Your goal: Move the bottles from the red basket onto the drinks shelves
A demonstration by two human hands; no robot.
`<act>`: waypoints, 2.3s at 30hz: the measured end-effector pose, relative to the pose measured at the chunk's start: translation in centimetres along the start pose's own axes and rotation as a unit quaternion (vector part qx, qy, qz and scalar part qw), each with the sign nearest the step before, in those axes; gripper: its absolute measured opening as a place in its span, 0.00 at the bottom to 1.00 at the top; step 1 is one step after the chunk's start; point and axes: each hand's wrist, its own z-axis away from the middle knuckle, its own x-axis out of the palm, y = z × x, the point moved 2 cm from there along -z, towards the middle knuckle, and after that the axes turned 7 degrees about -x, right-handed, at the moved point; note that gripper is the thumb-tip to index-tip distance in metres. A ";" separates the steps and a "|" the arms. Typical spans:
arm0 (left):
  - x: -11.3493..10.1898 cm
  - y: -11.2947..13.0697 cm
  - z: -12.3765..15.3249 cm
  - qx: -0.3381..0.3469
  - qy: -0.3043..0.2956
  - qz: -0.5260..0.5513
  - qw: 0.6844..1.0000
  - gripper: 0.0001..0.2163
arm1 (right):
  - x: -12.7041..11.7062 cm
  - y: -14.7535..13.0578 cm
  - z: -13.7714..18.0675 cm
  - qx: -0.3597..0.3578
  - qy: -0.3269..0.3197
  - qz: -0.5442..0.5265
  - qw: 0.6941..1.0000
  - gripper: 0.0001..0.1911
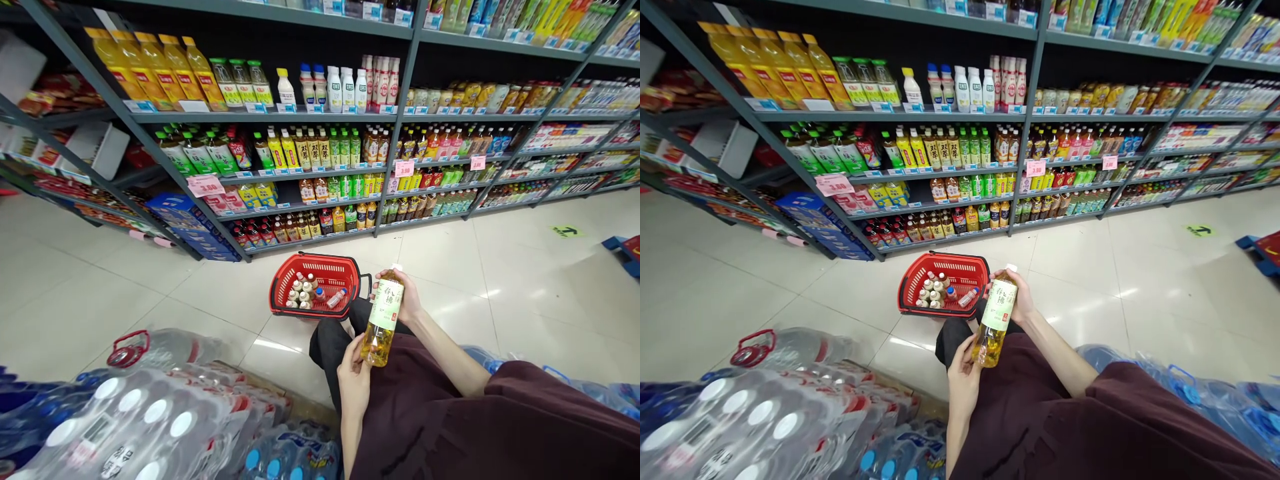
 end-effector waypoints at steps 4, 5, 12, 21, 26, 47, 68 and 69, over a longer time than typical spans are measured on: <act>0.0 0.3 0.3 -0.024 -0.048 -0.010 0.999 0.29 | 0.2 -0.1 0.2 -0.008 -0.041 0.001 0.999 0.13; 0.1 0.4 0.5 -0.028 -0.064 -0.009 0.998 0.30 | 0.2 -0.2 0.3 -0.009 -0.050 -0.001 0.999 0.15; 1.1 0.8 1.2 -0.104 -0.145 -0.018 0.984 0.38 | 0.3 -0.2 0.6 0.021 -0.077 0.006 0.997 0.31; 0.9 0.5 0.8 -0.071 -0.127 -0.062 0.987 0.31 | -0.9 -0.1 0.0 0.041 -0.020 0.001 0.999 0.32; 1.1 0.9 0.9 -0.061 -0.125 -0.079 0.987 0.30 | -1.0 -0.3 0.0 0.046 -0.020 0.002 0.999 0.30; 1.5 0.8 1.3 -0.078 -0.146 -0.083 0.983 0.34 | 0.4 -0.1 0.9 0.090 -0.138 0.063 0.984 0.33; 1.8 5.1 2.9 -0.039 -0.186 -0.010 0.982 0.24 | 1.4 0.4 2.1 0.028 -0.055 0.082 0.995 0.13; 1.7 5.3 3.0 -0.041 -0.188 -0.003 0.981 0.25 | 1.4 0.4 2.2 0.027 -0.046 0.073 0.996 0.13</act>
